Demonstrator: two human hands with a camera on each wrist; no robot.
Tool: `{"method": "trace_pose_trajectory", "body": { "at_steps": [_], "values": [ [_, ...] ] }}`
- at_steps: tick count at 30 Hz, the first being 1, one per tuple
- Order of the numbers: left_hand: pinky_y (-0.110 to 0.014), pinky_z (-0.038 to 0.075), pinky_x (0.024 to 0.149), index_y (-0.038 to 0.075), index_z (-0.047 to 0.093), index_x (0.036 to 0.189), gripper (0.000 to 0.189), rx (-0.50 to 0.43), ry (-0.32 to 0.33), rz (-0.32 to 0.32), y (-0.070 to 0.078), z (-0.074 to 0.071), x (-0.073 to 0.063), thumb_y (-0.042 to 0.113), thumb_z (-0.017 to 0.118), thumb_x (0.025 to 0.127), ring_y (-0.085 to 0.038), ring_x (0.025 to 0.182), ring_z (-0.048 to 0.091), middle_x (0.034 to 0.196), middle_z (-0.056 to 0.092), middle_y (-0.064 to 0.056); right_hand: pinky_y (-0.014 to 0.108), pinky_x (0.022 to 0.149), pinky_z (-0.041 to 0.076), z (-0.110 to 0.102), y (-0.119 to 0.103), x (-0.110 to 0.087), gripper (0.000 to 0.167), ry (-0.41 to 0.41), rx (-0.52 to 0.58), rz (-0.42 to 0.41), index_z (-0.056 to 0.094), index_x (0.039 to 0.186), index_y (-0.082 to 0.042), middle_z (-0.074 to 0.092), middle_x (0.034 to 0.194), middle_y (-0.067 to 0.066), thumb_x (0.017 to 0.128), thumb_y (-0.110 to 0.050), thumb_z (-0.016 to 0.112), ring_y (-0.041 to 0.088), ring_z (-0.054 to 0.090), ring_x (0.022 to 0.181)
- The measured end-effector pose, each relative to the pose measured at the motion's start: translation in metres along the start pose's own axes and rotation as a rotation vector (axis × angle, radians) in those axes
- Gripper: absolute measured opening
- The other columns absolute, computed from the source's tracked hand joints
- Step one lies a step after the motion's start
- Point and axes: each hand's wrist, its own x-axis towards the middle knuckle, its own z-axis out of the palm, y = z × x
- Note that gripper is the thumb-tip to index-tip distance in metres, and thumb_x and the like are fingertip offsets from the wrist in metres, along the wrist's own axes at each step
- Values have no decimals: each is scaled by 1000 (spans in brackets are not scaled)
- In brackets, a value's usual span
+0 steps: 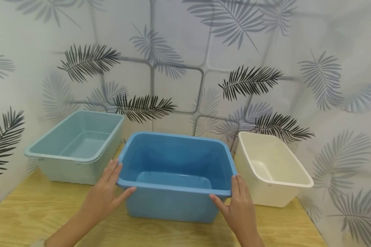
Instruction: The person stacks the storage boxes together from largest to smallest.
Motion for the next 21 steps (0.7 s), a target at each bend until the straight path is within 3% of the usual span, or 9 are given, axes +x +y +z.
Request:
{"method": "trace_pose_trajectory", "body": {
  "at_steps": [3,6,13,18,21],
  "values": [
    [-53,46,91,-14,47,127,86,-21,-14,-15,-1,-1,1,62,45,87,-45,129,38,135,44,-30,62,83,45,-1,-2,0,80,-35,36,47,47,124,15,48,126,33,77,-45,71,49,49,112],
    [-55,44,93,-14,47,126,88,-33,5,7,-4,-1,3,65,44,86,-46,128,40,132,48,-30,63,86,42,-1,-3,1,79,-33,63,62,46,124,13,47,126,33,75,-42,73,47,46,112],
    [-55,43,95,-13,53,120,93,-12,89,119,-16,-2,2,71,29,85,-44,119,49,123,56,-29,63,89,34,6,-9,0,89,124,76,-75,52,117,14,52,118,32,86,-68,39,47,43,113],
    [-61,43,90,-11,52,121,93,27,113,144,-28,-5,-2,71,26,86,-48,115,50,121,56,-28,58,90,36,15,-27,6,78,190,68,-177,57,114,10,58,115,29,91,-62,37,47,48,111],
    [-61,44,89,-10,52,121,94,59,121,137,-36,-7,-4,72,25,86,-49,114,50,121,56,-28,46,102,34,19,-40,13,74,177,109,-209,55,118,8,58,119,25,92,-59,38,44,47,115]
  ]
}}
